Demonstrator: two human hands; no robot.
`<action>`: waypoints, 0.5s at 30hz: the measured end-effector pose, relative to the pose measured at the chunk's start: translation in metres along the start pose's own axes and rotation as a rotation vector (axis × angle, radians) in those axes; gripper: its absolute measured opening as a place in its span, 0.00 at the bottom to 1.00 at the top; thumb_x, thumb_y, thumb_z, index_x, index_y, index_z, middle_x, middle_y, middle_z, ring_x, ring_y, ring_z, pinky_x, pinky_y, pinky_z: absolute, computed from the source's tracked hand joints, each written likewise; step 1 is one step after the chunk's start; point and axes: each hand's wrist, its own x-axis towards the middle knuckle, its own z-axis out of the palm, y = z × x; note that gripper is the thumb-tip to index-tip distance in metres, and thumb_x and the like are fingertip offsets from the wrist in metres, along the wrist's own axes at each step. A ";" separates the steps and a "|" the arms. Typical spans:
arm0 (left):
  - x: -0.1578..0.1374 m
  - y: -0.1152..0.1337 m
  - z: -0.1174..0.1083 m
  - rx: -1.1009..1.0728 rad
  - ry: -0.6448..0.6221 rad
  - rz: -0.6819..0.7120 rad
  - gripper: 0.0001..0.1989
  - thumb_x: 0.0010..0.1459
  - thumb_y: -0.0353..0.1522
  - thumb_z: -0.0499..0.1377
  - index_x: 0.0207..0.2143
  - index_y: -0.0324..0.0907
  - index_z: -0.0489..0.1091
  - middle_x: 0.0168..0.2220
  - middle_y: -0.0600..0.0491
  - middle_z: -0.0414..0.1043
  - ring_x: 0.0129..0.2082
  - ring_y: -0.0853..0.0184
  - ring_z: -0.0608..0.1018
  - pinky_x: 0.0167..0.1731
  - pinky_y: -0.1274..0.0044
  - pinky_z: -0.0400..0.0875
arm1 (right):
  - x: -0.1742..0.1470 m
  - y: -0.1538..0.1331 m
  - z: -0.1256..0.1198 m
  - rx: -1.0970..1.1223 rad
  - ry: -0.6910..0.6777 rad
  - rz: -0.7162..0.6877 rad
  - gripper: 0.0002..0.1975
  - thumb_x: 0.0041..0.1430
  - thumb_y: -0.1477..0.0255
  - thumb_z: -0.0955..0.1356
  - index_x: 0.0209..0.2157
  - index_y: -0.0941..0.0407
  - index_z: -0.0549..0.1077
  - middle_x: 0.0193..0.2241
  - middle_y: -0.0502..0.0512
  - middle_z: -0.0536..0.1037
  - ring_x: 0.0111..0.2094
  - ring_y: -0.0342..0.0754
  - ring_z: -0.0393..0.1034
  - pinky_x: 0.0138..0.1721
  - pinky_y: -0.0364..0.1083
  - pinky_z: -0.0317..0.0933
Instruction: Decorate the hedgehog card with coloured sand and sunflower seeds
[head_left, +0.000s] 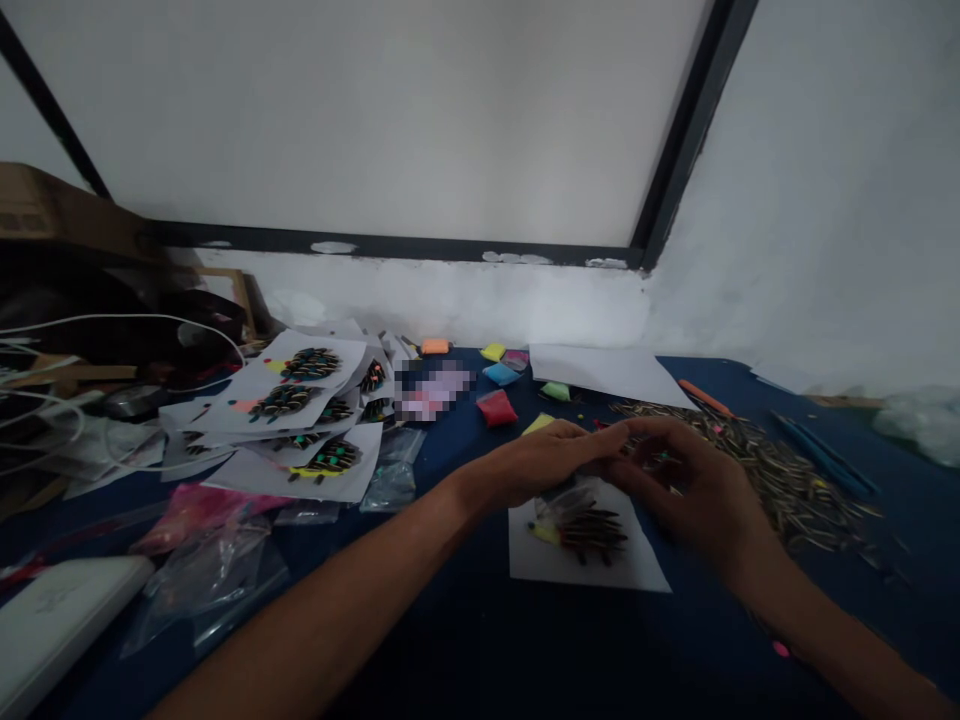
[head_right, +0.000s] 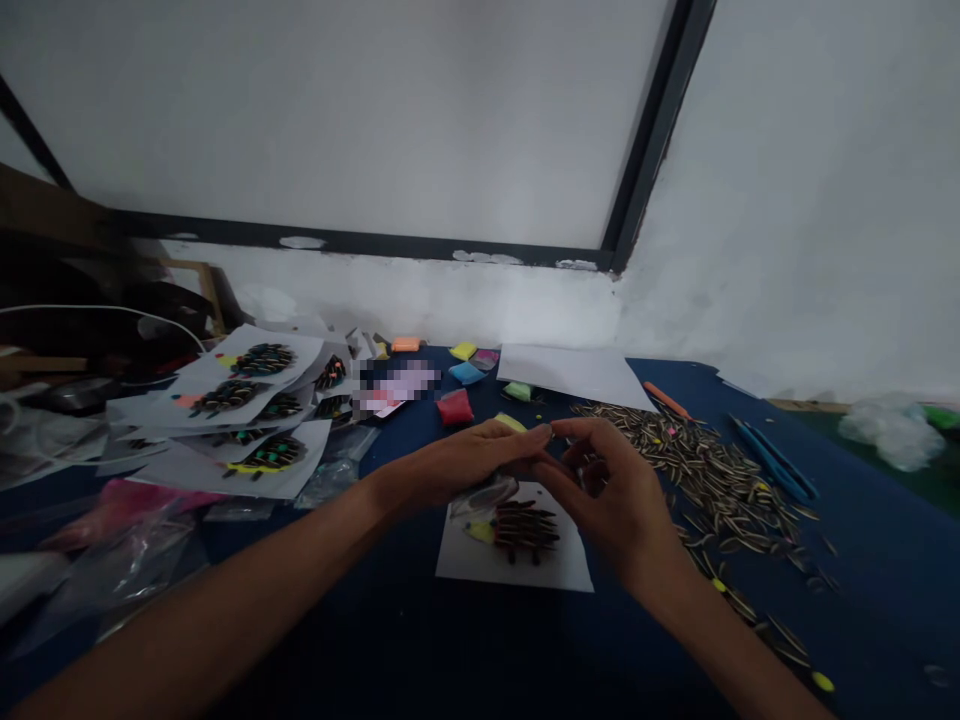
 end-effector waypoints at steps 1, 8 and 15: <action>0.000 0.001 0.000 -0.012 0.004 0.001 0.25 0.60 0.51 0.56 0.33 0.37 0.77 0.32 0.51 0.75 0.32 0.72 0.74 0.36 0.79 0.66 | 0.000 -0.002 0.000 -0.009 0.014 -0.009 0.21 0.51 0.52 0.72 0.38 0.53 0.74 0.26 0.52 0.74 0.22 0.47 0.69 0.19 0.45 0.61; -0.002 0.002 -0.003 0.013 -0.075 0.083 0.25 0.66 0.48 0.51 0.39 0.40 0.79 0.37 0.50 0.77 0.36 0.71 0.74 0.43 0.77 0.67 | -0.001 -0.002 0.000 -0.058 -0.025 -0.146 0.15 0.54 0.59 0.72 0.41 0.52 0.75 0.32 0.55 0.76 0.26 0.48 0.71 0.23 0.47 0.66; -0.002 0.003 -0.004 0.015 -0.083 0.087 0.24 0.67 0.46 0.49 0.42 0.40 0.79 0.34 0.51 0.77 0.36 0.70 0.75 0.48 0.75 0.67 | 0.000 0.008 -0.001 -0.087 -0.012 -0.147 0.17 0.54 0.64 0.73 0.45 0.52 0.73 0.36 0.56 0.77 0.26 0.48 0.72 0.21 0.45 0.65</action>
